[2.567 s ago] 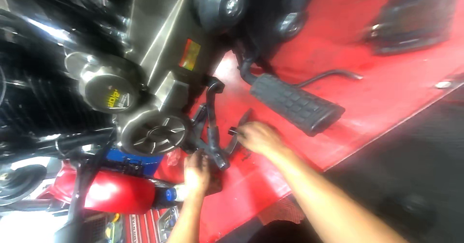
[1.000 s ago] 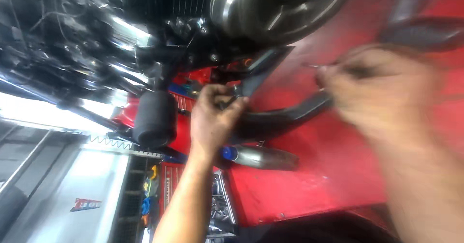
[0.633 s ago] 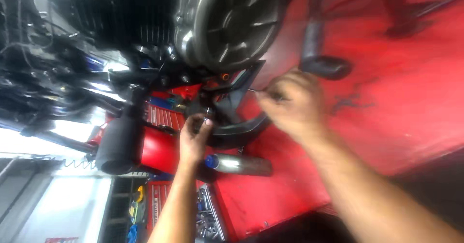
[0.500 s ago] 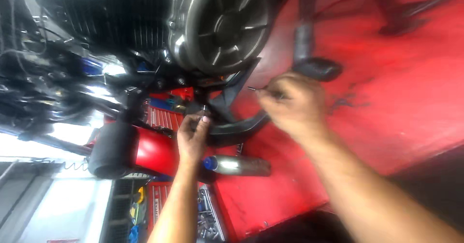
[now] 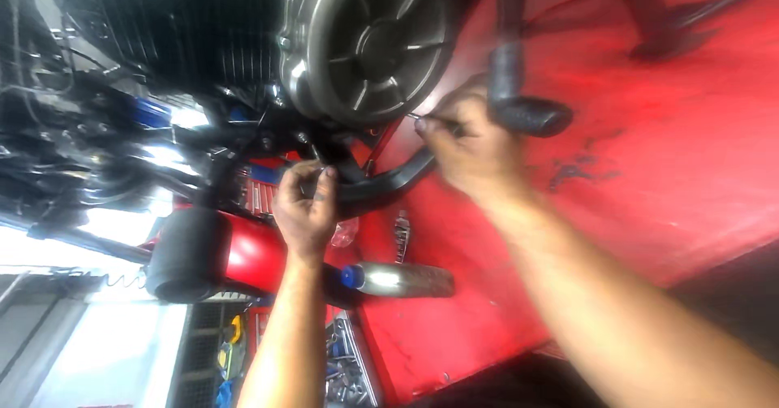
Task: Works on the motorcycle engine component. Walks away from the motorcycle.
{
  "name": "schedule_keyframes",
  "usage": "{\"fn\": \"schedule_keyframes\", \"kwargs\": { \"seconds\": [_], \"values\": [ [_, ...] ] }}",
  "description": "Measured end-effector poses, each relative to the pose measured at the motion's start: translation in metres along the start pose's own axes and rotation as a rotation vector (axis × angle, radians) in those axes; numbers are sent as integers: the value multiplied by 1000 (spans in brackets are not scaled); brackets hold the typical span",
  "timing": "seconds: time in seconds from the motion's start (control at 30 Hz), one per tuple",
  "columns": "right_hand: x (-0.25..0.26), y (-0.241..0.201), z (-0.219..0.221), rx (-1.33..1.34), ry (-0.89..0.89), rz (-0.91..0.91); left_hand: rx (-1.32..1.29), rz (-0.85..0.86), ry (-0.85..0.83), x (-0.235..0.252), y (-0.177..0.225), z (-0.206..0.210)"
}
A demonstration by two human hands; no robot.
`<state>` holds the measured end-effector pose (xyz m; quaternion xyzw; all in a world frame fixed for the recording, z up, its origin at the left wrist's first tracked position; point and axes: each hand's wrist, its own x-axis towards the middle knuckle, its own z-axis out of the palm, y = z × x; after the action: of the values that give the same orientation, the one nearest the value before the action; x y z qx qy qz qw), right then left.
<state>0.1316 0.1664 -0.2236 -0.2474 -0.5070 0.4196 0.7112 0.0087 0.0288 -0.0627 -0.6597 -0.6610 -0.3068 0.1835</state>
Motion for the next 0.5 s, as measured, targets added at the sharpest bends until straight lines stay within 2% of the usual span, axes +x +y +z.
{"fn": "schedule_keyframes", "kwargs": {
  "seconds": [0.17,0.27,0.5],
  "values": [
    [13,4,15,70,32,-8,135,-51,15,26,9,-5],
    [10,-1,10,129,31,-11,137,-97,0,29,22,-4],
    [-4,-1,-2,60,63,9,127,-186,-75,30,43,-7]
  ]
}}
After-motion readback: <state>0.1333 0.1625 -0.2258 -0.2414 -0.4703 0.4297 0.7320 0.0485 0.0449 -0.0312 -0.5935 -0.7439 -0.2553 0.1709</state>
